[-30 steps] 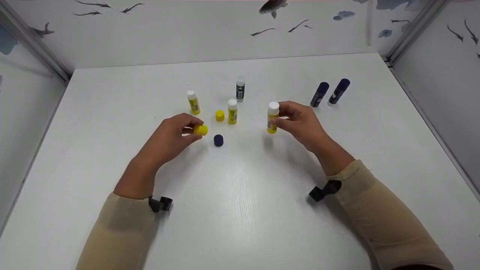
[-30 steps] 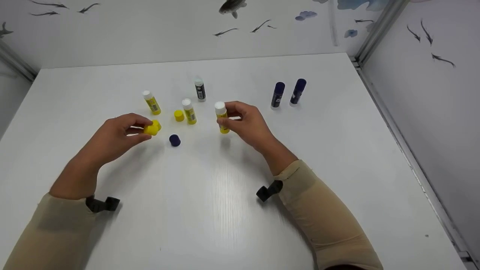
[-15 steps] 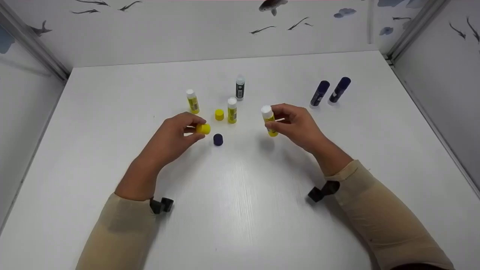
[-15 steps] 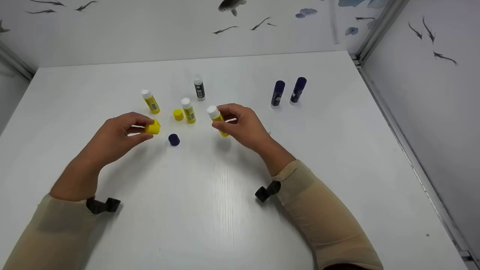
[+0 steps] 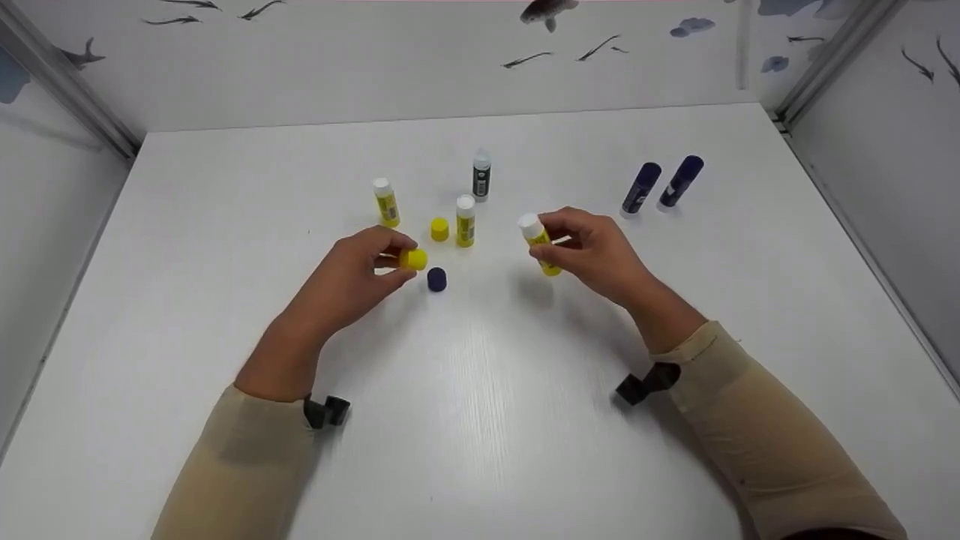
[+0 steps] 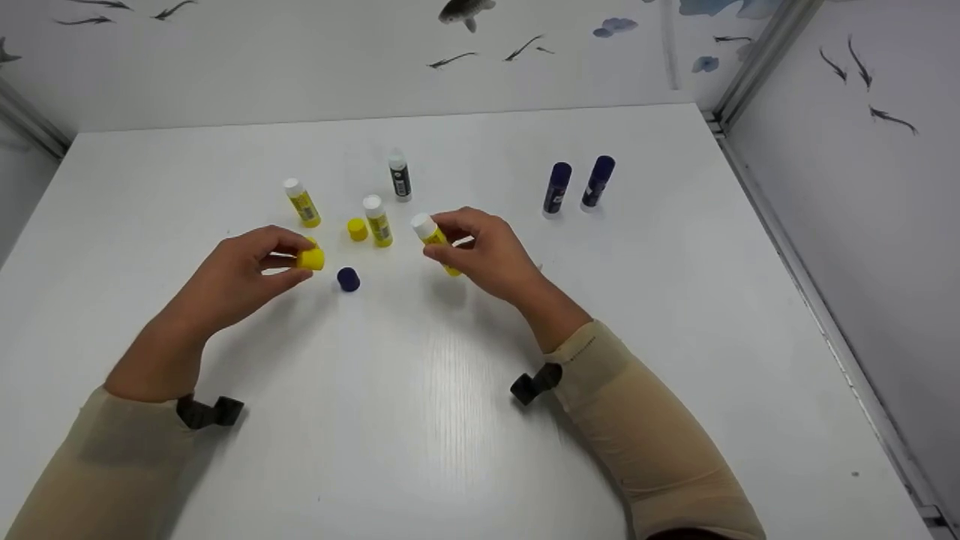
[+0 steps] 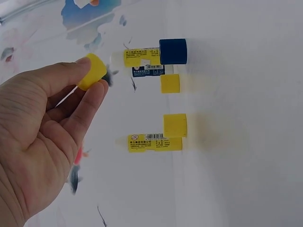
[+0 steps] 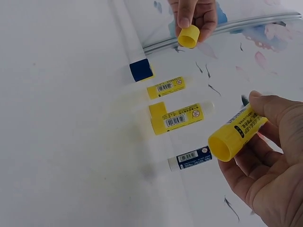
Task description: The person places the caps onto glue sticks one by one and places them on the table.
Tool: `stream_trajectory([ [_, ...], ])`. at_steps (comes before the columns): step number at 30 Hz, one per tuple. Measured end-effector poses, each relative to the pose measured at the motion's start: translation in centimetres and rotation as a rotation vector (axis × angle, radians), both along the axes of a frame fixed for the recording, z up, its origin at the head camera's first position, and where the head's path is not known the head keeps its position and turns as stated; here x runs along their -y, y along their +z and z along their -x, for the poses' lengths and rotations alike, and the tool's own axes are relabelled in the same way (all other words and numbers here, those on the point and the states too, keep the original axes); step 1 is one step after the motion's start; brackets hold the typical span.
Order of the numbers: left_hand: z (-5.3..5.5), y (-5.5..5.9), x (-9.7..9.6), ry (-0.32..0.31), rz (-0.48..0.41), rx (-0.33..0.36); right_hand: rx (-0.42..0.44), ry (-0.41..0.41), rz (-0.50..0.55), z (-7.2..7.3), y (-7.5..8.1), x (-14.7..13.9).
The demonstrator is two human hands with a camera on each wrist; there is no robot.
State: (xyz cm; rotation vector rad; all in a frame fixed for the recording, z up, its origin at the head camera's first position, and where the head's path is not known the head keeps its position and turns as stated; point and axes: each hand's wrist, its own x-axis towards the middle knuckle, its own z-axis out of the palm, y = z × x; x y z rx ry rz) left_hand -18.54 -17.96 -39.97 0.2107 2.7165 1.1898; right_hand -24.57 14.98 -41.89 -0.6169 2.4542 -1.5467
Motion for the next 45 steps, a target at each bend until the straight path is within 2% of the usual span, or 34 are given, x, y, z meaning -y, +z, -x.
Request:
stream_trajectory([
  [4, 0.0, -0.1, -0.1, -0.002, -0.012, -0.007, -0.009, 0.001, -0.015, 0.0, 0.2, 0.1],
  [10, 0.0, -0.1, -0.3, -0.012, -0.029, -0.033, 0.049, -0.009, -0.023, -0.2, 0.4, 0.3],
  [14, -0.1, 0.0, -0.5, -0.014, -0.017, -0.038, 0.053, 0.009, -0.013, -0.3, 0.4, 0.4],
  [25, -0.2, -0.1, -0.9, -0.019, -0.014, -0.02, -0.001, 0.059, -0.039, -0.9, 0.3, 0.8],
  [34, -0.3, -0.1, -1.1, -0.063, -0.038, -0.084, -0.116, 0.123, -0.045, -1.3, 0.4, 1.1],
  [45, -0.6, -0.3, -1.7, -0.065, -0.069, -0.17, -0.146, 0.164, -0.062, -1.5, 0.3, 1.3],
])
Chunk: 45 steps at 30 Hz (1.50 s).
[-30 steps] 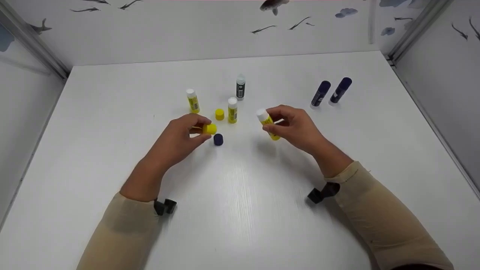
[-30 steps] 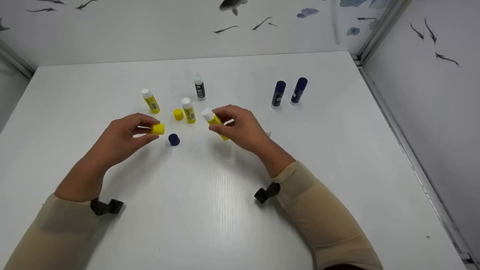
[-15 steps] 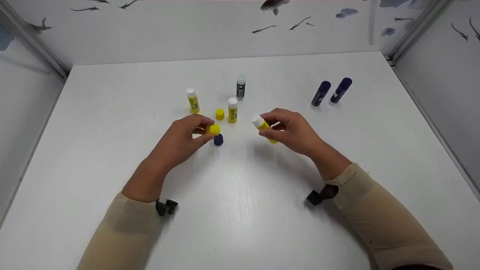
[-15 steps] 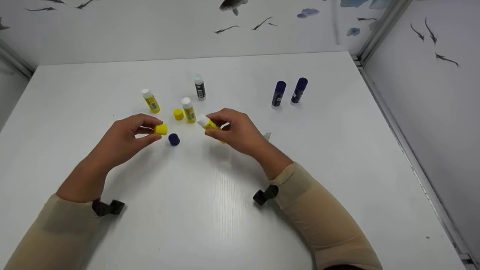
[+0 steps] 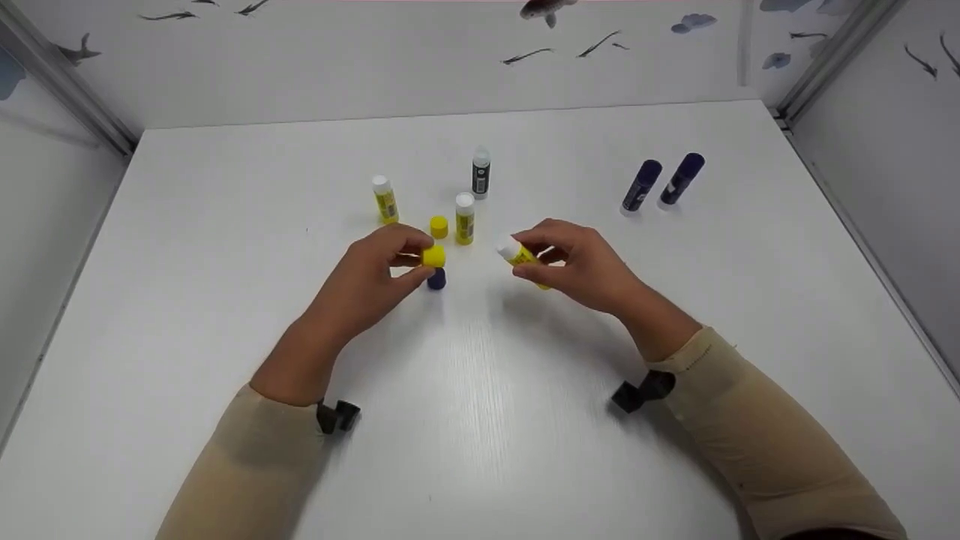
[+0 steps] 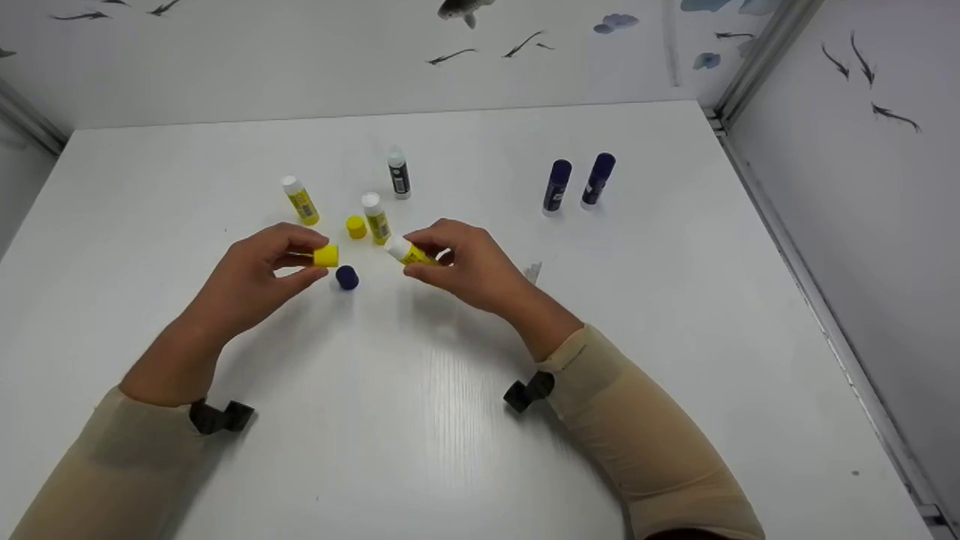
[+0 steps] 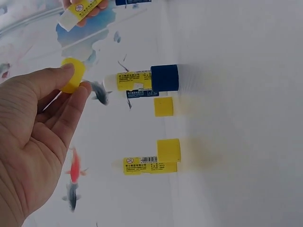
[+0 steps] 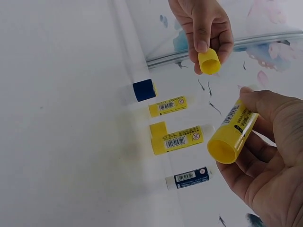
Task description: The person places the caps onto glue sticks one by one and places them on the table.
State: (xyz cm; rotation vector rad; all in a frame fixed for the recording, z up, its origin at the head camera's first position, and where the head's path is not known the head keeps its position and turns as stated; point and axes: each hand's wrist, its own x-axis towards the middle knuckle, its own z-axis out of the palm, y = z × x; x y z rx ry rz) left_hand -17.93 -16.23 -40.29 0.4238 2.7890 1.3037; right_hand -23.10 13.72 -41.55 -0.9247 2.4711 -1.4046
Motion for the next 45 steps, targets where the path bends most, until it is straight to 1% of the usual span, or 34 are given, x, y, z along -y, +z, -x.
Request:
stream_trajectory([
  [5, -0.2, 0.1, -0.3, -0.004, -0.004, -0.01, 0.004, 0.002, -0.025, -0.2, 0.1, 0.3],
  [9, -0.3, 0.1, -0.5, -0.022, -0.011, -0.021, 0.013, 0.006, -0.044, -0.5, 0.1, 0.5],
  [13, -0.5, 0.2, -0.7, -0.047, -0.013, -0.062, 0.011, 0.023, -0.042, -0.8, 0.3, 0.7],
  [18, -0.8, 0.3, -0.9, -0.084, -0.005, -0.11, -0.016, 0.045, -0.039, -1.0, 0.3, 0.7],
  [26, -1.1, 0.2, -1.4, -0.116, -0.024, -0.151, -0.037, 0.074, -0.031, -1.3, 0.4, 1.0],
  [33, -1.3, 0.2, -1.9, -0.124, -0.028, -0.148, -0.034, 0.085, -0.044, -1.6, 0.5, 1.2],
  [40, -1.5, 0.2, -2.1, -0.134, -0.059, -0.13, -0.006, 0.09, -0.059, -1.8, 0.4, 1.4],
  [45, -1.5, 0.3, -2.2, -0.139, -0.054, -0.126, -0.008, 0.096, -0.08, -1.8, 0.2, 1.5],
])
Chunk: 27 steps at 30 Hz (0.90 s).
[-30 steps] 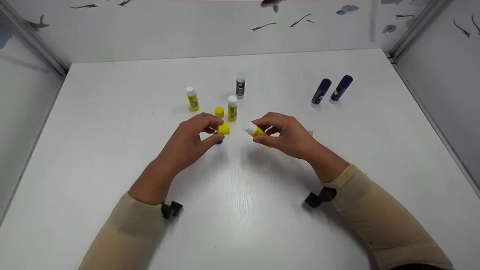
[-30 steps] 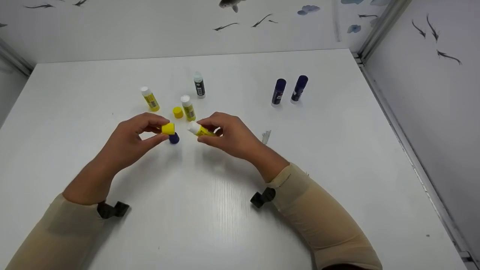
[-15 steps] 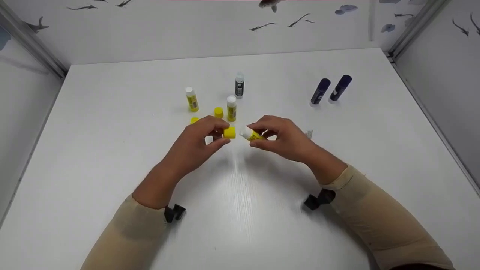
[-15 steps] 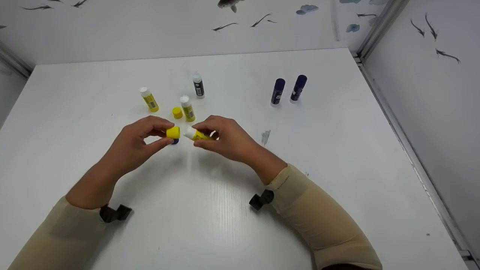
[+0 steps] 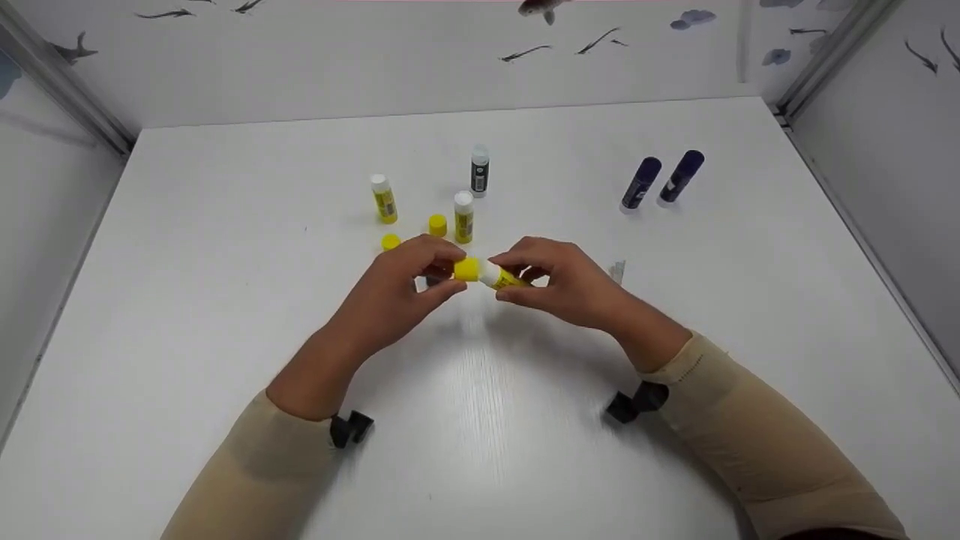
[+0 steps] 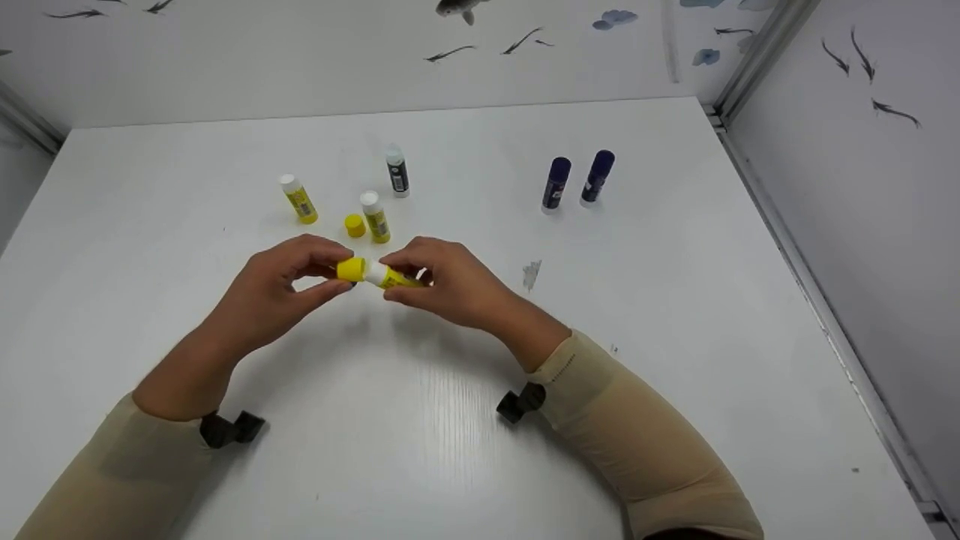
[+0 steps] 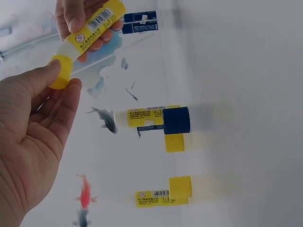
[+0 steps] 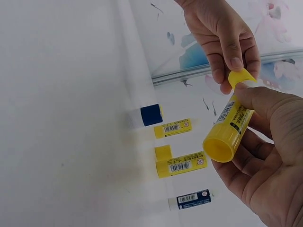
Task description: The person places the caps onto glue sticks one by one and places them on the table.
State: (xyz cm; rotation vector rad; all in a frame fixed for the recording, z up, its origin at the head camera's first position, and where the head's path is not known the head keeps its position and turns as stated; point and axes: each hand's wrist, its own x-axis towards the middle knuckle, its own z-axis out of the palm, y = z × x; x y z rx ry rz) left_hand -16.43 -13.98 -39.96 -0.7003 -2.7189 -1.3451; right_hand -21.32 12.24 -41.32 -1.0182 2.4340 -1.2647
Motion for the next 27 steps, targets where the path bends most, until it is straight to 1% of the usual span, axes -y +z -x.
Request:
stream_trajectory([
  [5, -0.05, 0.1, -0.08, 0.002, 0.014, 0.003, -0.01, 0.01, -0.019, -0.06, -0.01, -0.01],
  [11, -0.08, -0.06, -0.08, -0.008, 0.032, -0.01, -0.028, 0.025, -0.034, -0.08, -0.06, -0.06],
  [18, -0.14, -0.1, -0.14, -0.027, 0.039, -0.002, -0.055, 0.058, -0.053, -0.15, 0.03, -0.04],
  [27, -0.18, -0.16, -0.21, -0.042, 0.058, -0.012, -0.076, 0.06, -0.091, -0.34, 0.23, 0.06],
])
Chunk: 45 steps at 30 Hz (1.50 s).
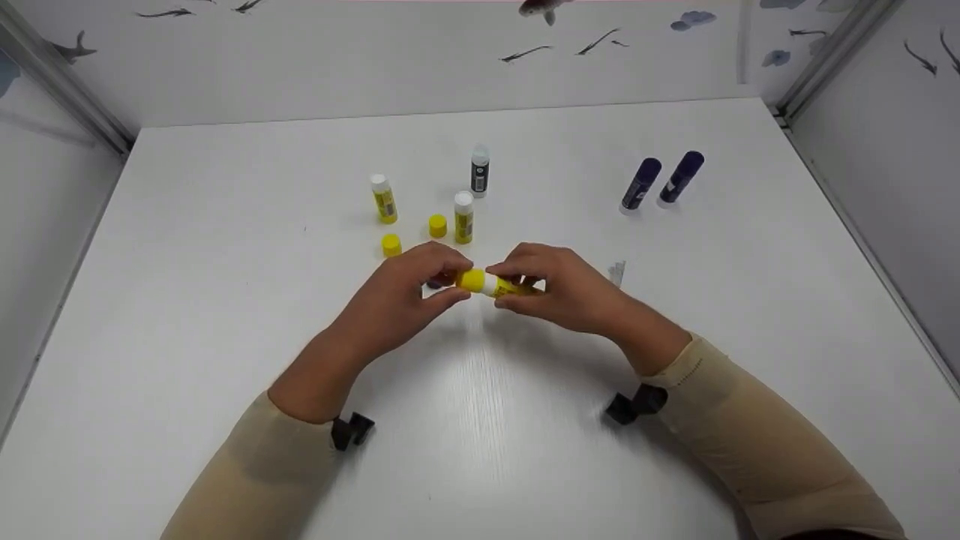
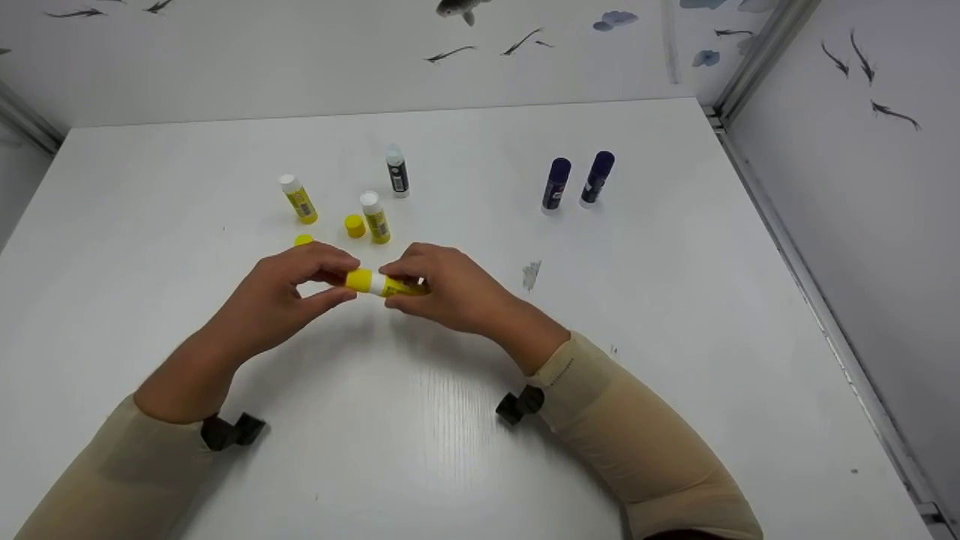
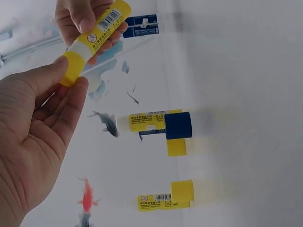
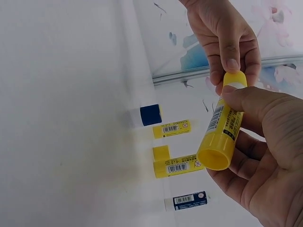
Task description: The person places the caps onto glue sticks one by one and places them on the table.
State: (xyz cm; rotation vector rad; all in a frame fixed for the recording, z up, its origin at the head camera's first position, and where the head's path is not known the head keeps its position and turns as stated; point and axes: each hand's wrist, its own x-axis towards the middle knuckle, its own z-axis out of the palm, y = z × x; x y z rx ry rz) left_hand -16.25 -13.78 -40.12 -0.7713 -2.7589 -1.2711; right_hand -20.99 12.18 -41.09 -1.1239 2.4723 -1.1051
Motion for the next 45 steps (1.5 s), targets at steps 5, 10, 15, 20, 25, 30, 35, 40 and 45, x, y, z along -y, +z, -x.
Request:
stream_trajectory([
  [5, 0.0, -0.1, 0.0, -0.012, 0.001, -0.012, -0.013, -0.007, -0.021, -0.1, 0.0, 0.1],
  [10, 0.0, -0.2, 0.0, -0.016, -0.002, -0.009, -0.008, -0.015, -0.021, -0.2, 0.1, 0.1],
  [15, -0.1, -0.1, -0.1, -0.011, -0.002, 0.001, 0.007, -0.034, -0.014, -0.2, 0.1, 0.2],
  [20, -0.2, 0.0, -0.2, -0.007, 0.003, 0.009, 0.011, -0.036, -0.006, -0.3, 0.3, 0.2],
  [25, -0.3, 0.1, -0.4, -0.016, 0.006, 0.015, -0.007, -0.022, -0.002, -0.5, 0.4, 0.1],
  [30, -0.4, 0.1, -0.5, -0.024, 0.007, 0.011, -0.02, -0.016, 0.001, -0.6, 0.5, 0.2],
  [35, -0.4, 0.1, -0.5, -0.038, -0.011, -0.01, -0.072, 0.015, 0.024, -0.8, 0.8, 0.1],
  [40, -0.5, 0.1, -0.6, -0.039, -0.015, -0.006, -0.097, 0.021, 0.017, -0.9, 1.0, 0.1],
  [45, -0.6, 0.2, -0.7, -0.034, -0.016, 0.002, -0.1, 0.018, 0.006, -0.9, 1.0, 0.1],
])
